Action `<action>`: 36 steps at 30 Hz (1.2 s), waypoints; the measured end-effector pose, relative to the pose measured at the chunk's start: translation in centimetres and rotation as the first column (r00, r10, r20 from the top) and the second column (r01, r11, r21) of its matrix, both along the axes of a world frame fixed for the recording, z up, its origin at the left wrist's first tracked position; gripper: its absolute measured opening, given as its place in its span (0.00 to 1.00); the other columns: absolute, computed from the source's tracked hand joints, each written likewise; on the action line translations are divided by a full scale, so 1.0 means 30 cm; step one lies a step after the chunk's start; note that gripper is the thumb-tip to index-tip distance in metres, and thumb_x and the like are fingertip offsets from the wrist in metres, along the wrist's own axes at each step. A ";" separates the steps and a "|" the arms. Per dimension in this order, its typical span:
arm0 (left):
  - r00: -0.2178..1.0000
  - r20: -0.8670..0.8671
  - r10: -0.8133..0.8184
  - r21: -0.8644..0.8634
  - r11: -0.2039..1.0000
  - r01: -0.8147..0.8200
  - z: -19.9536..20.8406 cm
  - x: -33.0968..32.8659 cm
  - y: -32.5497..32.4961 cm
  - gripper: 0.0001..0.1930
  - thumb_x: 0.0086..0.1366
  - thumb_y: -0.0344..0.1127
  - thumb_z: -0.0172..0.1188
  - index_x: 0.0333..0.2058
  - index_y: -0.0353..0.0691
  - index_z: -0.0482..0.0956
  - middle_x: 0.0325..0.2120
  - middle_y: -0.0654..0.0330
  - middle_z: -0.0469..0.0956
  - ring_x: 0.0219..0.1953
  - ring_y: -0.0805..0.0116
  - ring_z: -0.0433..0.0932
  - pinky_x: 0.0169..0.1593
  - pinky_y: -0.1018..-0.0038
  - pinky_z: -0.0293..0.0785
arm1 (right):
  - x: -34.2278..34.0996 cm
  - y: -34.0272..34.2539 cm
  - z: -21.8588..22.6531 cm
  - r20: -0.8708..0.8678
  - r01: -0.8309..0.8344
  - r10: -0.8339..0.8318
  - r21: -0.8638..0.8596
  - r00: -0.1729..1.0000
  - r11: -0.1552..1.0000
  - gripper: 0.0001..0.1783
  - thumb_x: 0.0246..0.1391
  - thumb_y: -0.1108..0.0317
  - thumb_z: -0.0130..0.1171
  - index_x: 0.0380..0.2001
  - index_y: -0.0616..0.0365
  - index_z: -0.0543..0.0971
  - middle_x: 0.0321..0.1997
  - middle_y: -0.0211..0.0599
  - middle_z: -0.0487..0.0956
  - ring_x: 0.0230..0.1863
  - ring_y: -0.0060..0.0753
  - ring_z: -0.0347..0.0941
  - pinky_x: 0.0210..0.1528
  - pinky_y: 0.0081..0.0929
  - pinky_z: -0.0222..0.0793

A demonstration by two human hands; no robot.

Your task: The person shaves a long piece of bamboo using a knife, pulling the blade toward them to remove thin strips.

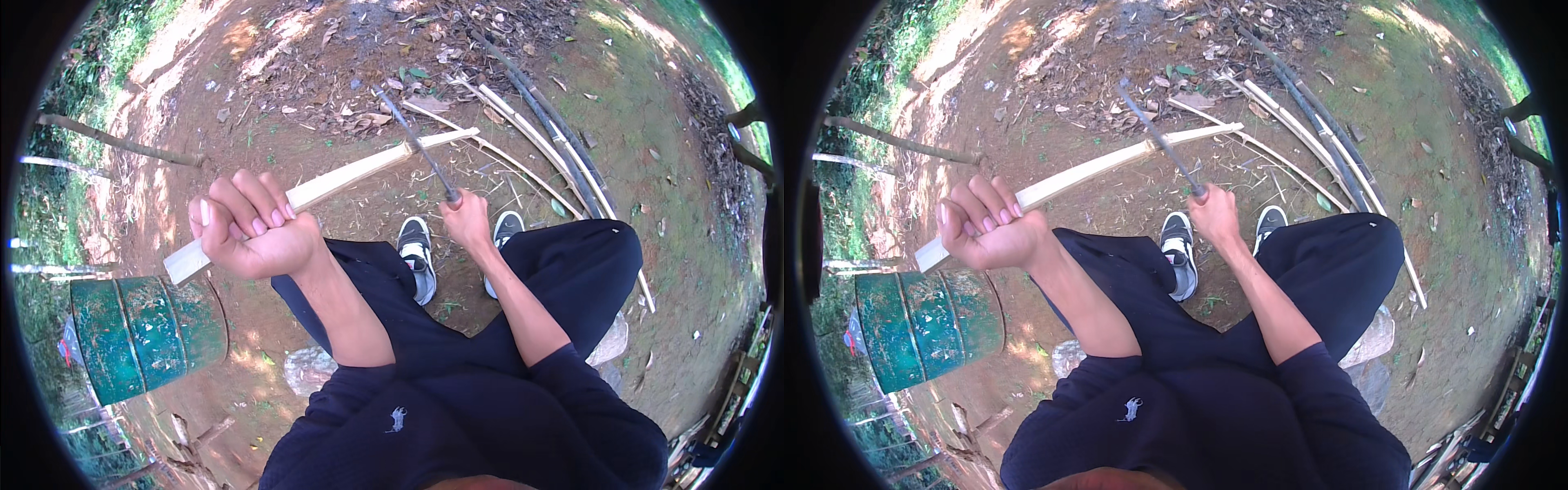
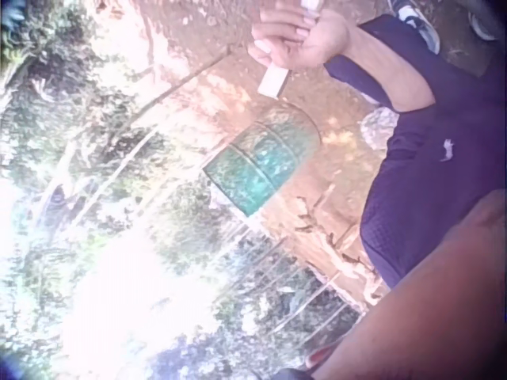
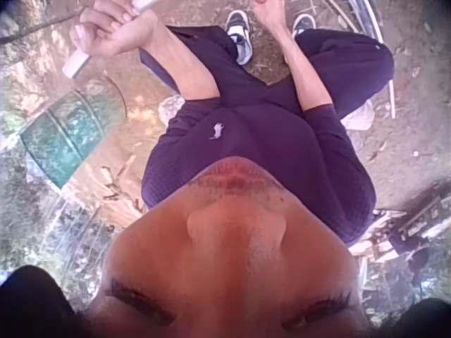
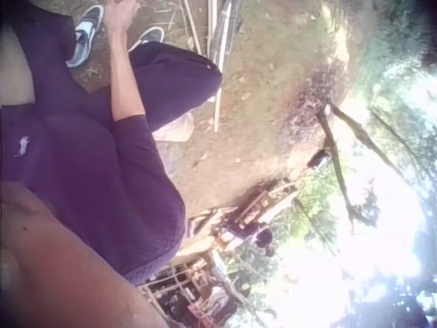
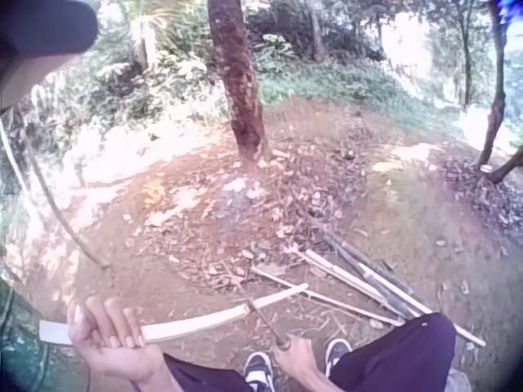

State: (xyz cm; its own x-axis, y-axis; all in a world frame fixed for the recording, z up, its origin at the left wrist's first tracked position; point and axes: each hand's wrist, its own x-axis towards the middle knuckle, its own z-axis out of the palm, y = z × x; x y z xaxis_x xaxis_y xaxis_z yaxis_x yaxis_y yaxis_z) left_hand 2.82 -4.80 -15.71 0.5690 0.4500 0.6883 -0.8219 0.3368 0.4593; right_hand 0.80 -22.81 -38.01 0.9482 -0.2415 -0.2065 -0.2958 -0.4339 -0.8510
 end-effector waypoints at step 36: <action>0.985 0.085 -0.153 0.011 0.988 0.153 -0.025 -0.040 -0.039 0.13 0.61 0.29 0.45 0.19 0.46 0.55 0.09 0.65 0.56 0.08 0.79 0.52 0.08 0.82 0.52 | 0.090 -0.172 -0.175 -0.044 0.085 -0.105 -0.328 0.993 0.941 0.14 0.51 0.64 0.57 0.32 0.66 0.80 0.29 0.61 0.80 0.34 0.63 0.79 0.41 0.51 0.75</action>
